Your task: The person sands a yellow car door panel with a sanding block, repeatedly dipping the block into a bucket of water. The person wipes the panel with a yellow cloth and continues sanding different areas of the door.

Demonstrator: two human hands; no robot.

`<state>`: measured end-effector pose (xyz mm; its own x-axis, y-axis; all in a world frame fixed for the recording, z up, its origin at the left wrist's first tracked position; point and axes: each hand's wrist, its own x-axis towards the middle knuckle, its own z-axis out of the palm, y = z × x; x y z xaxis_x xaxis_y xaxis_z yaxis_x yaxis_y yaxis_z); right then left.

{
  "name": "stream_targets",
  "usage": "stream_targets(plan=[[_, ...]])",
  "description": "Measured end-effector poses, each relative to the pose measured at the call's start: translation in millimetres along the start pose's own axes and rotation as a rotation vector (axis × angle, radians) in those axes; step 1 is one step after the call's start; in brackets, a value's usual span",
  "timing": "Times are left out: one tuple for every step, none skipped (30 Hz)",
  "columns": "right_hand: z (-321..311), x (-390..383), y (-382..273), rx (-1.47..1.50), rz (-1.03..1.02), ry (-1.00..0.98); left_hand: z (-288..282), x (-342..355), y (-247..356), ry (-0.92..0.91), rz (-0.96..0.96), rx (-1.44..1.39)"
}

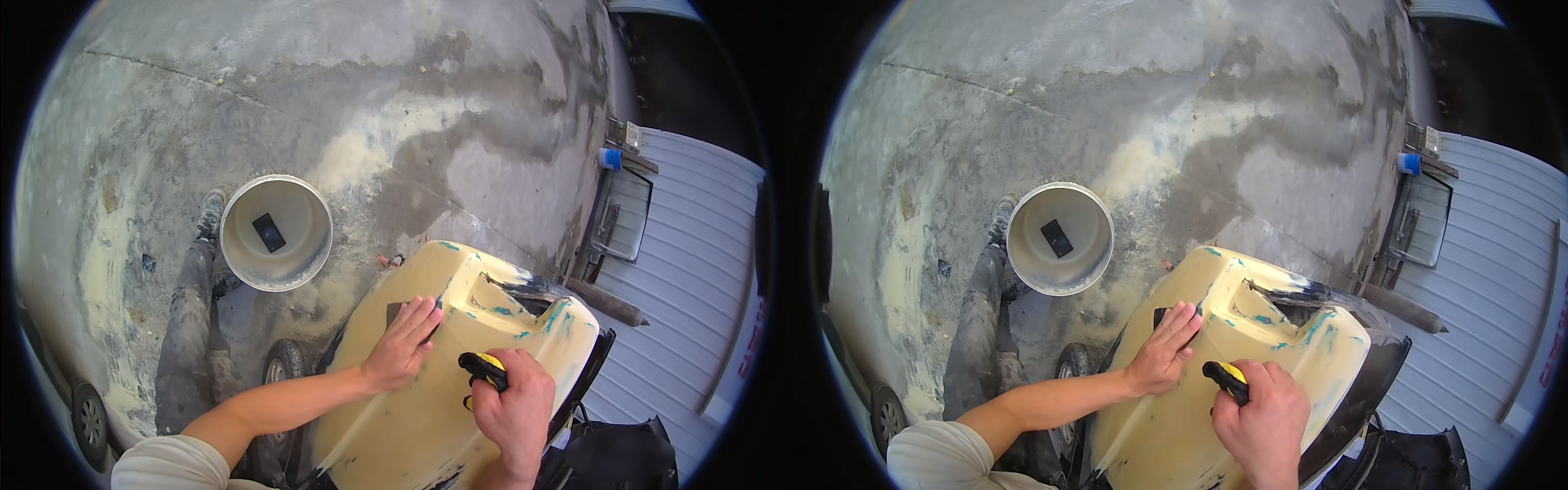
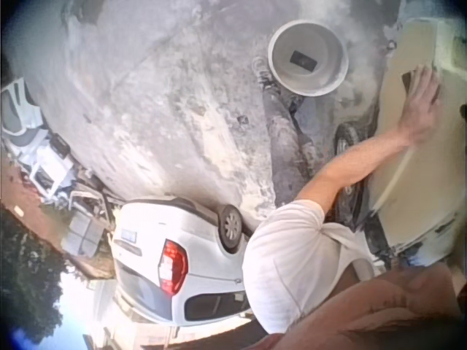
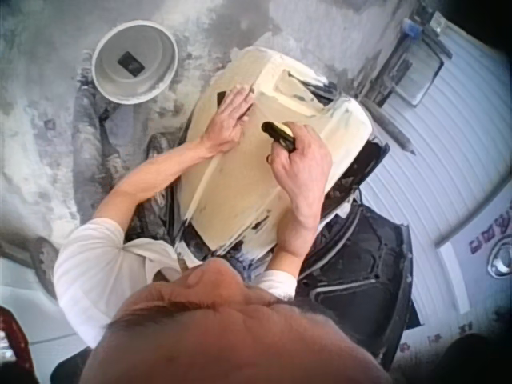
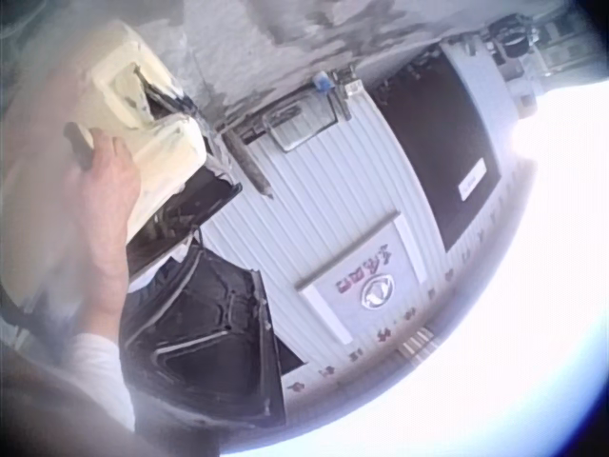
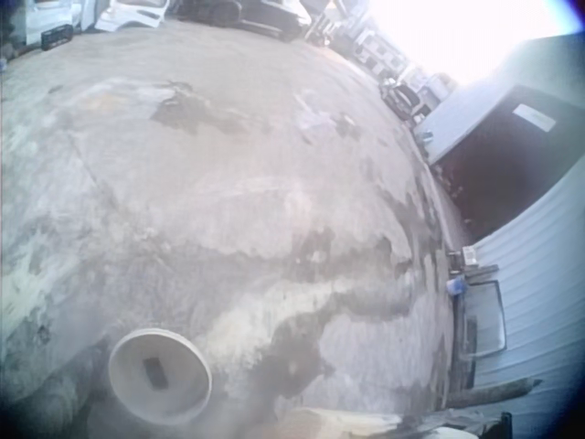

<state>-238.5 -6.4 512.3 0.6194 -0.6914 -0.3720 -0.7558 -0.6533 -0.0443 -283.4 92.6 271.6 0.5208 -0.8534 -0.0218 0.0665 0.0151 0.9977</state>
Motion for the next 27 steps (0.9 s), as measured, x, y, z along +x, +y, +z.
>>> stream_targets(plan=[[-1, 0, 0, -0.004, 0.029, -0.002, -2, -49, 1, -0.056, -0.061, 0.002], [-1, 0, 0, 0.012, 0.039, 0.011, -6, -94, 2, -0.050, -0.027, -0.035], [-2, 1, 0, 0.027, 0.053, 0.028, -13, -139, 9, -0.040, -0.021, -0.055], [-3, 1, -1, 0.049, 0.080, 0.032, -17, -169, 14, -0.037, 0.011, -0.065], [-4, 2, -1, 0.065, 0.091, 0.081, -19, -184, 14, -0.074, -0.043, -0.054], [-5, 2, -1, 0.091, 0.111, 0.117, -17, -180, 12, -0.083, -0.038, -0.045], [-5, 2, -1, 0.119, 0.130, 0.151, -15, -161, 10, -0.056, 0.009, -0.043], [-6, 2, -1, 0.118, 0.145, 0.179, -11, -131, 5, -0.042, -0.011, -0.051], [-7, 2, -1, 0.117, 0.161, 0.211, -4, -84, -2, -0.035, -0.054, -0.049], [-7, 2, 0, 0.127, 0.171, 0.241, 1, -32, -10, -0.007, -0.031, -0.033], [-8, 1, 1, 0.089, 0.148, 0.261, 5, 18, -16, 0.032, -0.017, -0.044], [-9, 1, 2, 0.053, 0.158, 0.274, 9, 65, -22, 0.093, 0.021, -0.077], [-10, 1, 4, 0.032, 0.165, 0.282, 7, 104, -31, 0.025, -0.064, -0.151], [-10, 1, 5, 0.039, 0.180, 0.270, 3, 124, -30, 0.015, -0.042, -0.151], [-11, 2, 7, -0.035, 0.180, 0.319, -3, 126, -26, -0.030, -0.137, -0.200], [-11, 2, 9, -0.031, 0.194, 0.359, -11, 120, -18, -0.026, -0.160, -0.239], [-11, 3, 11, -0.011, 0.196, 0.379, -19, 110, -9, 0.030, -0.104, -0.273], [-11, 5, 14, 0.026, 0.227, 0.410, -28, 84, 4, 0.010, -0.171, -0.240], [-10, 6, 16, 0.032, 0.210, 0.422, -33, 54, 23, 0.081, -0.176, -0.250], [-9, 8, 19, 0.055, 0.226, 0.436, -34, 47, 31, 0.058, -0.139, -0.173], [-9, 10, 21, 0.099, 0.268, 0.460, -34, 47, 35, 0.074, -0.099, -0.131], [-8, 11, 24, 0.128, 0.229, 0.525, -31, 49, 38, 0.107, -0.021, -0.099], [-8, 12, 26, 0.164, 0.217, 0.577, -27, 57, 36, 0.034, -0.135, -0.107], [-7, 13, 29, 0.215, 0.224, 0.598, -21, 66, 32, 0.057, -0.099, -0.107], [-6, 13, 31, 0.245, 0.220, 0.657, -15, 77, 24, 0.055, -0.087, -0.107], [-6, 13, 33, 0.270, 0.201, 0.690, -13, 75, 19, 0.113, -0.056, -0.097], [-6, 12, 35, 0.418, 0.234, 0.711, -9, 75, 11, 0.104, -0.027, -0.066]])
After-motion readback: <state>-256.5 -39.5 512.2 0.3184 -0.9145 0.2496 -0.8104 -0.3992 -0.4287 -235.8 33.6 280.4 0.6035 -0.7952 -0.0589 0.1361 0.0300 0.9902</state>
